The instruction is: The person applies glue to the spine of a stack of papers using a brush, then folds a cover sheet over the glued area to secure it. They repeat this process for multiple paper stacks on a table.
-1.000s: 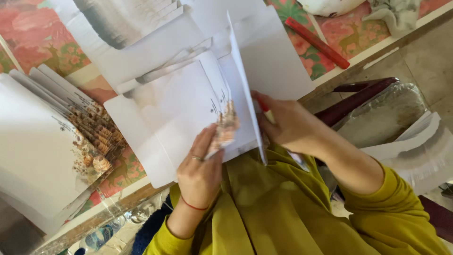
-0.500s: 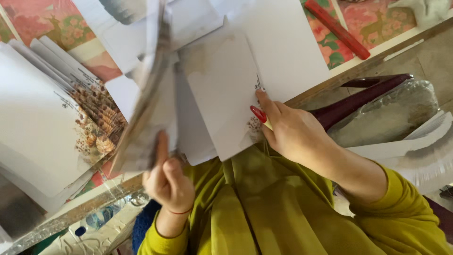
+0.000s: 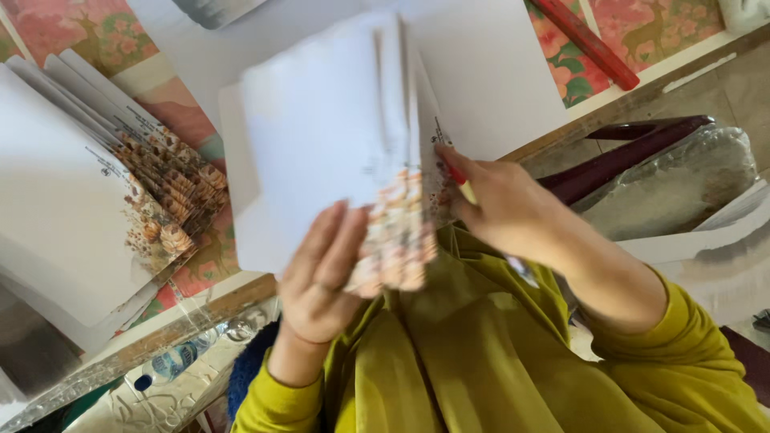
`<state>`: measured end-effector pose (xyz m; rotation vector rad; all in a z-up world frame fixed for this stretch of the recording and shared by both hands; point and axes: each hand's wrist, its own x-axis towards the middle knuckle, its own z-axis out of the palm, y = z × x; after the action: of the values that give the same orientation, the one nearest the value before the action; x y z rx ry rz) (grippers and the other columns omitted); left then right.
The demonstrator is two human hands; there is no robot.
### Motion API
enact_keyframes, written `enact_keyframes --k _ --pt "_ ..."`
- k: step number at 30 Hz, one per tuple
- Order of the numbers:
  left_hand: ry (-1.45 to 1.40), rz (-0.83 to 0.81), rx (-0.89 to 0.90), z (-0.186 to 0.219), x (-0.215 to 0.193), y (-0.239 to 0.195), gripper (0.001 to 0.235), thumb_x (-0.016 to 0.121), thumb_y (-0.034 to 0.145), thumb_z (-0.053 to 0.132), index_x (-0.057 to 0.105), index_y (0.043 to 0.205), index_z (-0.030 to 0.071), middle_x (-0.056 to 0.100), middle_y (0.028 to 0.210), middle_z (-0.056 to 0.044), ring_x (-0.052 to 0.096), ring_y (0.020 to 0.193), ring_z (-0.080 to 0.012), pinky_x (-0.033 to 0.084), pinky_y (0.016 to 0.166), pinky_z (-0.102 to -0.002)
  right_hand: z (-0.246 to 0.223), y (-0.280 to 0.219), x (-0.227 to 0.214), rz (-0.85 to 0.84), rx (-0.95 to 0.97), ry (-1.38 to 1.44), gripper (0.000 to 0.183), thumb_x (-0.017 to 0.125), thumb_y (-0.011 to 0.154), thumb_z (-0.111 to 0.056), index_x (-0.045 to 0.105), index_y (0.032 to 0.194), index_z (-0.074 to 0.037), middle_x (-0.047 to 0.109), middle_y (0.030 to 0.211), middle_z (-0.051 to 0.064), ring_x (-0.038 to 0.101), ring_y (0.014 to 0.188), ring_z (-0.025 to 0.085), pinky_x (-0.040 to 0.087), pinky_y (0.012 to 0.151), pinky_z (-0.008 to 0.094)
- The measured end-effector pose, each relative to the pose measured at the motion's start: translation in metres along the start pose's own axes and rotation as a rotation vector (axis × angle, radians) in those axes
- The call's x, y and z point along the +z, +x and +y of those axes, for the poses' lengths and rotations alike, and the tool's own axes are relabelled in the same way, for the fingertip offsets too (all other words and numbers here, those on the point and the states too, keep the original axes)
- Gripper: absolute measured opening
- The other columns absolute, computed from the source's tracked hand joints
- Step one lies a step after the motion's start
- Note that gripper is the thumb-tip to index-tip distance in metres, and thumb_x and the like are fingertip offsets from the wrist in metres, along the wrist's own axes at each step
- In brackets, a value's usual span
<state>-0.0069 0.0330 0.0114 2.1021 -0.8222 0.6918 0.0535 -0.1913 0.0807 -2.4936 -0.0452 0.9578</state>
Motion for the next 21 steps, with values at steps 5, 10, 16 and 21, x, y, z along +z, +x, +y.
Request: enact_keyframes --k 5,10,16,21 --pt "0.164 -0.178 0.085 0.018 0.029 0.011 0.017 0.048 0.092 -0.006 0.065 0.096 -0.005 0.051 0.132 -0.016 0.055 0.12 -0.0357 0.053 0.1 -0.045 0.024 0.019 -0.04 -0.124 0.111 0.303 0.038 0.048 0.091 -0.023 0.063 0.124 -0.012 0.042 0.05 0.005 0.038 0.039 0.015 0.034 0.039 0.027" --pt "0.331 -0.106 0.119 0.021 0.032 0.016 0.008 0.063 0.094 -0.001 0.068 0.088 -0.004 0.057 0.125 -0.016 0.063 0.11 -0.0305 0.058 0.094 -0.038 -0.007 0.056 -0.087 -0.102 0.029 0.258 0.036 0.047 0.091 -0.028 0.063 0.12 -0.013 0.072 0.114 -0.004 0.061 0.12 0.012 0.035 0.112 0.041" --pt "0.209 -0.236 0.1 0.022 0.005 0.022 0.024 0.043 0.099 0.0 0.066 0.091 -0.001 0.048 0.135 -0.019 0.056 0.12 -0.0348 0.049 0.104 -0.042 0.001 0.082 -0.107 -0.005 -0.131 0.302 0.05 0.048 0.088 -0.023 0.056 0.136 -0.01 0.057 0.058 0.008 0.039 0.04 0.013 0.029 0.04 0.026" --pt "0.435 -0.012 0.204 0.036 -0.054 0.047 0.047 0.068 0.101 0.039 0.043 0.136 0.02 0.057 0.123 -0.024 0.069 0.111 -0.0325 0.062 0.096 -0.038 0.063 0.038 -0.093 0.249 -0.208 1.212 0.037 0.051 0.079 -0.011 0.057 0.115 -0.001 0.066 0.1 0.022 0.031 0.039 0.004 0.024 0.038 0.018"
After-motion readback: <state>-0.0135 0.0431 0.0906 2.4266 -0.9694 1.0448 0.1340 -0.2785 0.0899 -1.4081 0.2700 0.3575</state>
